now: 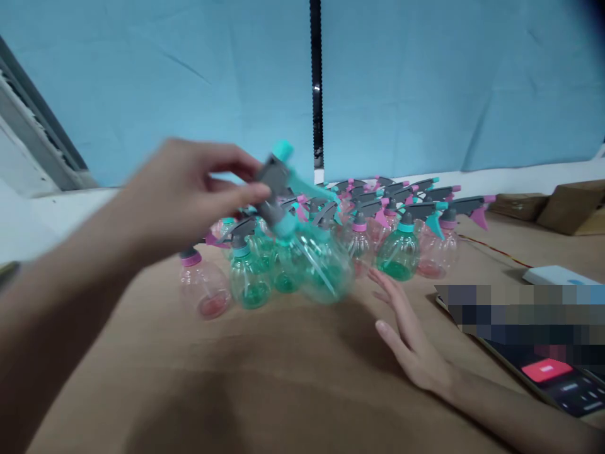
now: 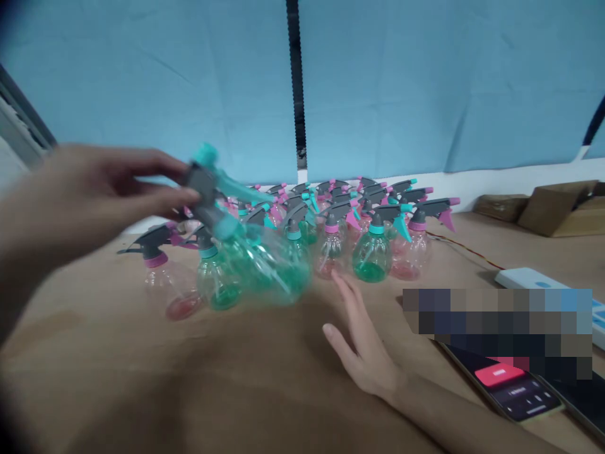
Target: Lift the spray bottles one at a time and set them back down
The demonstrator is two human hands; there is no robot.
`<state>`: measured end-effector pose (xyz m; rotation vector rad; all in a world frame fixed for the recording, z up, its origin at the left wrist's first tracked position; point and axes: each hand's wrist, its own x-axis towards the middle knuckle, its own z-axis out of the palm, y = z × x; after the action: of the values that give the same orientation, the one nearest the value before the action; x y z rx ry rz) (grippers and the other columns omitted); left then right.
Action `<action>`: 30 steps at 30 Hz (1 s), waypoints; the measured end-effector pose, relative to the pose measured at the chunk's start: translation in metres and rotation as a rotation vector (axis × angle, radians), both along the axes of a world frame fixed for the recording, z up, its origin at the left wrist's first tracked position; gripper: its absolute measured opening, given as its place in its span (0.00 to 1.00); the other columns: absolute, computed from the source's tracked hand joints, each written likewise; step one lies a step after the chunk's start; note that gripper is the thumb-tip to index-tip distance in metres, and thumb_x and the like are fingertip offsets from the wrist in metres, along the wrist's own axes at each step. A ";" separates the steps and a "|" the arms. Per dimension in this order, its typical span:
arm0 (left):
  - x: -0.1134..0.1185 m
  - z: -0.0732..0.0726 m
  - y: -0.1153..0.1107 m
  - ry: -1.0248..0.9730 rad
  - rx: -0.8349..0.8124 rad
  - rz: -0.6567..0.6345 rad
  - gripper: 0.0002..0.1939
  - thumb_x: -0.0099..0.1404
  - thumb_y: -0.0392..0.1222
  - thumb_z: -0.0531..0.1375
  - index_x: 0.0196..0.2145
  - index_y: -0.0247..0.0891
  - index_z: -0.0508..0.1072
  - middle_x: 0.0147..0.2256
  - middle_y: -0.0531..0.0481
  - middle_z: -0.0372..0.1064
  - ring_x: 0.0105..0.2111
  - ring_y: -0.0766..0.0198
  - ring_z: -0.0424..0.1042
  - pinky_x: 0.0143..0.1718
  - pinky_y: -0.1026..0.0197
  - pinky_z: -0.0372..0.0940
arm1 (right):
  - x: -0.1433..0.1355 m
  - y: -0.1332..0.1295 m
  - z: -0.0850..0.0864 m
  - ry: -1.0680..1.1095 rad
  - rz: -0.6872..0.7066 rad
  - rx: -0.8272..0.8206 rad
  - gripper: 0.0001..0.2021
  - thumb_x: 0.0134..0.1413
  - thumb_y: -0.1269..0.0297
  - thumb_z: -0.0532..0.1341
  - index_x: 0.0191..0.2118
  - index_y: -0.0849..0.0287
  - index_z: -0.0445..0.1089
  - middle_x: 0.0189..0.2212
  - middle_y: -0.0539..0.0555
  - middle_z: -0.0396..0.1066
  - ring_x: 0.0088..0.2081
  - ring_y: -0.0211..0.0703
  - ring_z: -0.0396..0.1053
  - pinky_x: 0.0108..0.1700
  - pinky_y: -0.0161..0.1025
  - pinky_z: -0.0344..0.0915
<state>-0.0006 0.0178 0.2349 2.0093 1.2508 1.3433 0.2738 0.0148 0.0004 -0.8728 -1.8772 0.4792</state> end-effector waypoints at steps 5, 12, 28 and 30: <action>0.058 -0.046 0.007 0.373 -0.121 -0.004 0.06 0.52 0.41 0.62 0.28 0.37 0.74 0.26 0.54 0.72 0.22 0.66 0.69 0.24 0.67 0.59 | -0.004 -0.003 0.000 -0.104 0.126 -0.044 0.39 0.54 0.57 0.57 0.64 0.53 0.31 0.64 0.59 0.38 0.63 0.57 0.39 0.60 0.60 0.44; 0.048 -0.071 0.019 0.163 -0.262 -0.058 0.07 0.51 0.43 0.63 0.28 0.38 0.73 0.26 0.52 0.68 0.24 0.64 0.68 0.20 0.67 0.59 | -0.010 -0.007 0.002 -0.215 0.070 -0.113 0.46 0.46 0.62 0.62 0.64 0.51 0.31 0.63 0.61 0.41 0.62 0.60 0.44 0.59 0.60 0.49; 0.074 -0.143 0.040 -0.423 -0.397 -0.776 0.22 0.49 0.38 0.65 0.43 0.45 0.72 0.48 0.47 0.68 0.57 0.51 0.56 0.55 0.47 0.53 | -0.009 -0.007 -0.004 -0.218 0.120 -0.125 0.47 0.45 0.62 0.63 0.63 0.49 0.29 0.63 0.61 0.41 0.62 0.60 0.44 0.58 0.59 0.53; 0.083 -0.141 0.040 -0.460 -0.362 -0.767 0.11 0.50 0.37 0.63 0.34 0.42 0.74 0.43 0.47 0.71 0.56 0.52 0.58 0.55 0.47 0.54 | -0.008 -0.007 -0.005 -0.219 0.132 -0.133 0.47 0.45 0.62 0.63 0.63 0.49 0.29 0.63 0.61 0.40 0.62 0.60 0.43 0.58 0.59 0.52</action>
<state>0.0821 0.0581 0.0943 1.5431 0.3961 1.0070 0.2659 0.0076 -0.0048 -0.9229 -2.1322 0.6155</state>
